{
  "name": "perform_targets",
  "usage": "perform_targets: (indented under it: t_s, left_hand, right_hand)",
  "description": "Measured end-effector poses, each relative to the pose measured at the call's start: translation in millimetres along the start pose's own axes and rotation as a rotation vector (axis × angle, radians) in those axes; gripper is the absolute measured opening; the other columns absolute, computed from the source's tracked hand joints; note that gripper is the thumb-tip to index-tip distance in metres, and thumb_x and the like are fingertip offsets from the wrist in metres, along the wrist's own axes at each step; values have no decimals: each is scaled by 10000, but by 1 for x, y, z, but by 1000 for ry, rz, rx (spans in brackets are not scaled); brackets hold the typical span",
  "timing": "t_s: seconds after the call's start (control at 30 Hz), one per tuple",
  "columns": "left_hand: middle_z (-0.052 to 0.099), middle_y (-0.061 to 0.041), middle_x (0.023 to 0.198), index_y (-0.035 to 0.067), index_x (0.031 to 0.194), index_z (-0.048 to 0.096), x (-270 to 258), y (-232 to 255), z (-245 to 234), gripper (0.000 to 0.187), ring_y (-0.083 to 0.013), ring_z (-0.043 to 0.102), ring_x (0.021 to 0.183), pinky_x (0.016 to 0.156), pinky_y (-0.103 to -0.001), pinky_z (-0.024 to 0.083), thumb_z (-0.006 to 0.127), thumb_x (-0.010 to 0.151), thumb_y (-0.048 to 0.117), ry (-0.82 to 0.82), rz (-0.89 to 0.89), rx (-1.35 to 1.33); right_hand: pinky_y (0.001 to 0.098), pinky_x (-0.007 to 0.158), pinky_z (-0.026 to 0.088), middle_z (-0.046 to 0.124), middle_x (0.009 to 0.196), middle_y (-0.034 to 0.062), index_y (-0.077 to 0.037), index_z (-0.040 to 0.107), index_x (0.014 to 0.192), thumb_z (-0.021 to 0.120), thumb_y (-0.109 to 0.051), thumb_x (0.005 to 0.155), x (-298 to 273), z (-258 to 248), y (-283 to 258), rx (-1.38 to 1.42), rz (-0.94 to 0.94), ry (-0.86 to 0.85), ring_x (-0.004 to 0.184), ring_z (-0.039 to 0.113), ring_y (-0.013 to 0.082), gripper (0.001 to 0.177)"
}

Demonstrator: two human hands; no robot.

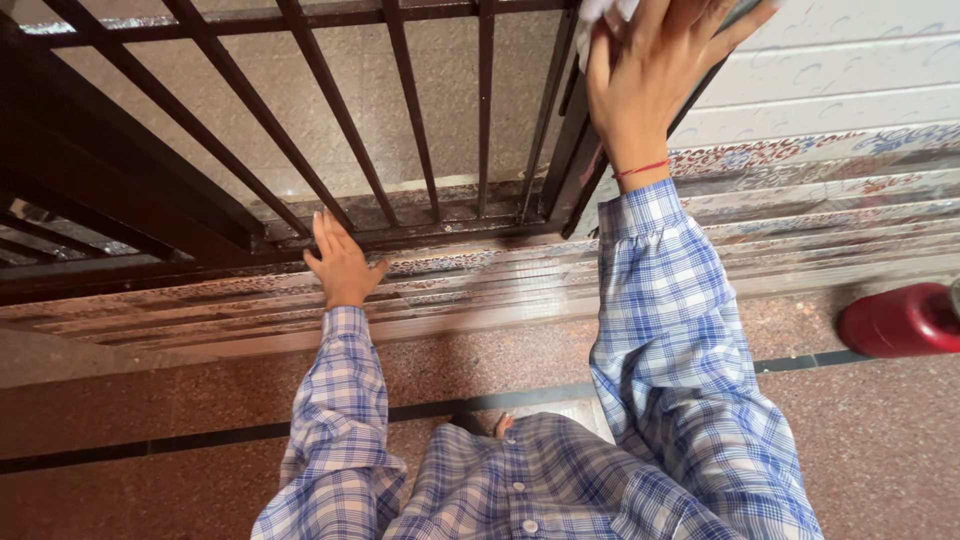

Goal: The person wipes the lower horizontal and vertical bars of a dark metal gate using a white cloth. They hold the gate with one hand while scrubbing the surface with the other, moving systematically along the bottom section.

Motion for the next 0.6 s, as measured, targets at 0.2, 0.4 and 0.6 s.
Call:
perform_targets:
  t_s: [0.2, 0.4, 0.6]
  left_hand:
    - [155, -230, 1680, -181, 1533, 218, 0, -3, 6, 1301, -331, 22, 1569, 1057, -685, 348, 775, 743, 690, 63, 19, -14]
    - [205, -261, 1657, -199, 1492, 298, 3, -6, 17, 1270, -354, 78, 1565, 1035, -658, 380, 748, 743, 723, 118, 46, 79]
    - [206, -257, 1667, -202, 1488, 312, 2, -4, 16, 1262, -352, 93, 1569, 1040, -646, 393, 754, 740, 712, 134, 49, 94]
  right_hand:
    - [787, 1239, -8, 115, 1738, 149, -134, 215, 1682, 708, -387, 969, -43, 14, -10, -15, 151, -236, 1585, -5, 426, 903]
    - [763, 1218, -71, 257, 1698, 234, -62, 220, 1674, 682, -472, 1023, -134, 40, -13, -25, 140, -302, 1591, 119, 399, 898]
    - [754, 1191, -72, 297, 1653, 293, -1, 222, 1638, 666, -392, 1003, -227, 28, -30, 38, 114, -464, 1564, 195, 461, 868]
Point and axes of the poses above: each hand's wrist, its own x-axis towards the middle knuckle, its own z-axis out of the palm, y = z × x, the point moved 2 cm from there along x, towards the middle knuckle
